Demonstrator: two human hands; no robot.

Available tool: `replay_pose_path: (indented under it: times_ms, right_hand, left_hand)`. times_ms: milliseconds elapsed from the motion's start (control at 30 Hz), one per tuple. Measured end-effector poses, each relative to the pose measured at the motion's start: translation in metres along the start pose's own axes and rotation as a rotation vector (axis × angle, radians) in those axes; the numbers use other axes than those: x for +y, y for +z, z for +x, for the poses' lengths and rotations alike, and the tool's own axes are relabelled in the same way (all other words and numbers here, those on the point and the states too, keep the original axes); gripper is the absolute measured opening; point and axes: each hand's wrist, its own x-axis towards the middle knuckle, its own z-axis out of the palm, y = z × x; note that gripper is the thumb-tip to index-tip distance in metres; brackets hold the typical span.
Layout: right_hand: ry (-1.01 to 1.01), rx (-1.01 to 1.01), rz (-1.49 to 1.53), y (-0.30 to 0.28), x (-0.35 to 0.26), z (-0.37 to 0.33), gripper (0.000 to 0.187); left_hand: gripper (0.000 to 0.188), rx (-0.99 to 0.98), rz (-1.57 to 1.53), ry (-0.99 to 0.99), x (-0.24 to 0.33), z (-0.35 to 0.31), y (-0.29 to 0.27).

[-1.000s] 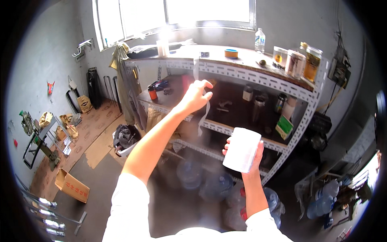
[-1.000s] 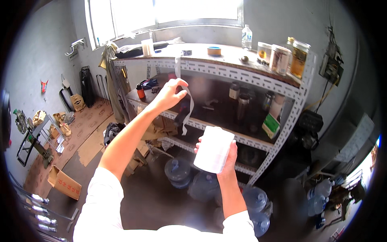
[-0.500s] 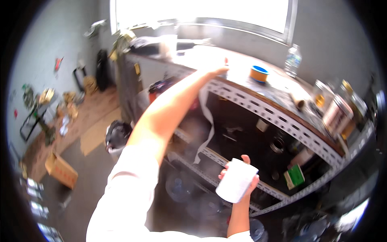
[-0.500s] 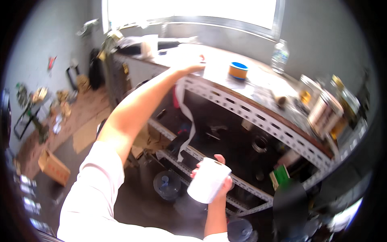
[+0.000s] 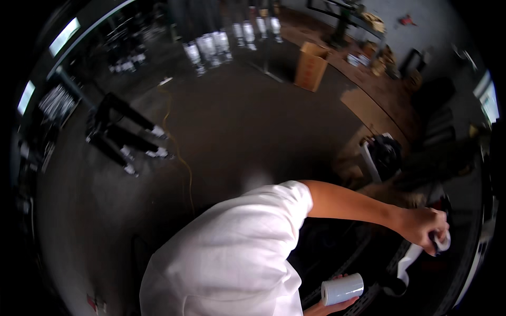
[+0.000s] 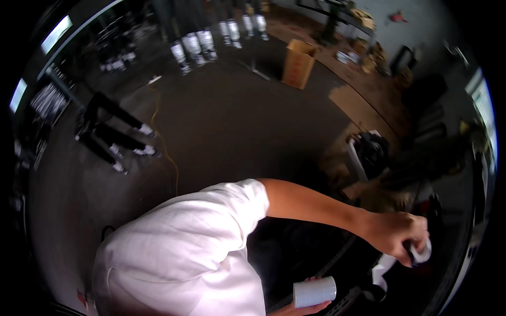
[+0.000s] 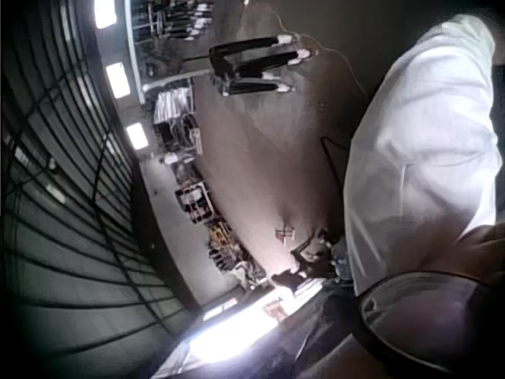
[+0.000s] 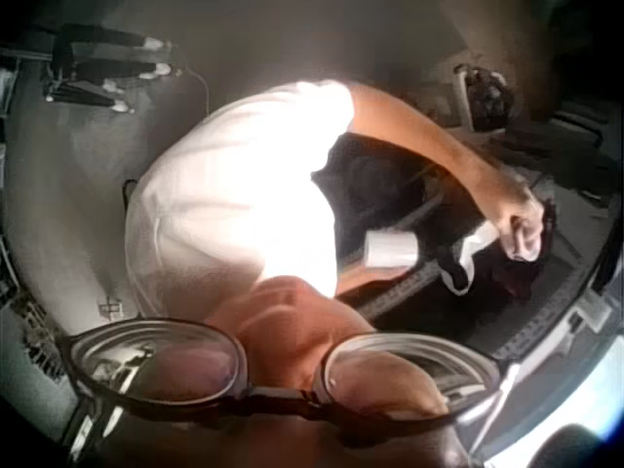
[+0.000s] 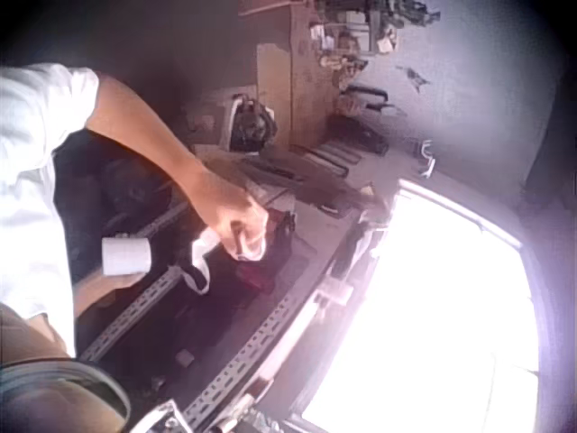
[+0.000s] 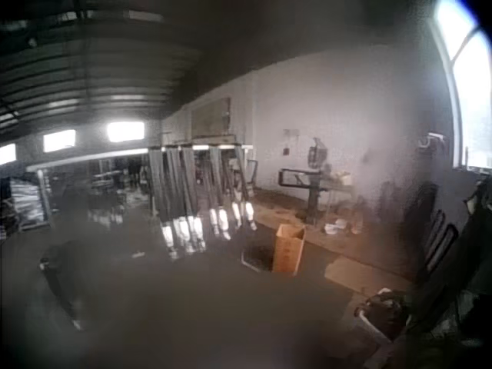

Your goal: The person wraps a roll of clear plastic film around a bundle of black cables. They rotate the bundle and pull the film to secure it, then tear the film off the roll. The person repeats this wrapping process on multiple bundles of cables in a warehouse setting.

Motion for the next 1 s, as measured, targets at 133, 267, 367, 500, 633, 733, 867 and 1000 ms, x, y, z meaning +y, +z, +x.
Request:
replay_pose_path:
  times_ms: [133, 267, 367, 500, 633, 733, 867, 1000]
  right_hand:
    - [0.291, -0.254, -0.194, 0.052, 0.064, 0.002, 0.061]
    - [0.419, -0.639, -0.182, 0.152, 0.141, -0.024, 0.056]
    - [0.621, -0.916, -0.161, 0.232, 0.205, -0.05, 0.054]
    - [0.8, -1.137, -0.157, 0.353, 0.278, -0.151, 0.062]
    - [0.88, -1.363, -0.271, 0.442, 0.359, -0.262, 0.069]
    - [0.837, -1.536, -0.34, 0.497, 0.403, -0.338, 0.076]
    - [0.725, -1.749, -0.423, 0.569, 0.471, -0.42, 0.078]
    - [0.653, -1.755, -0.511, 0.653, 0.554, -0.48, 0.079]
  left_hand:
    - [0.026, 0.297, 0.042, -0.607, 0.061, -0.237, -0.153]
    - [0.022, 0.753, 0.235, -0.967, 0.261, -0.421, -0.204]
    - [0.011, 1.331, 0.191, -0.996, 0.381, -0.497, -0.179]
    - [0.008, 1.678, 0.456, -0.785, 0.487, -0.561, -0.156]
    - [0.022, 1.783, 0.831, -0.725, 0.561, -0.609, -0.143]
    - [0.03, 2.005, 0.751, -0.459, 0.599, -0.601, -0.153]
    - [0.049, 2.173, 0.951, -0.478, 0.642, -0.644, -0.161]
    - [0.031, 2.359, 1.558, -0.342, 0.725, -0.678, -0.162]
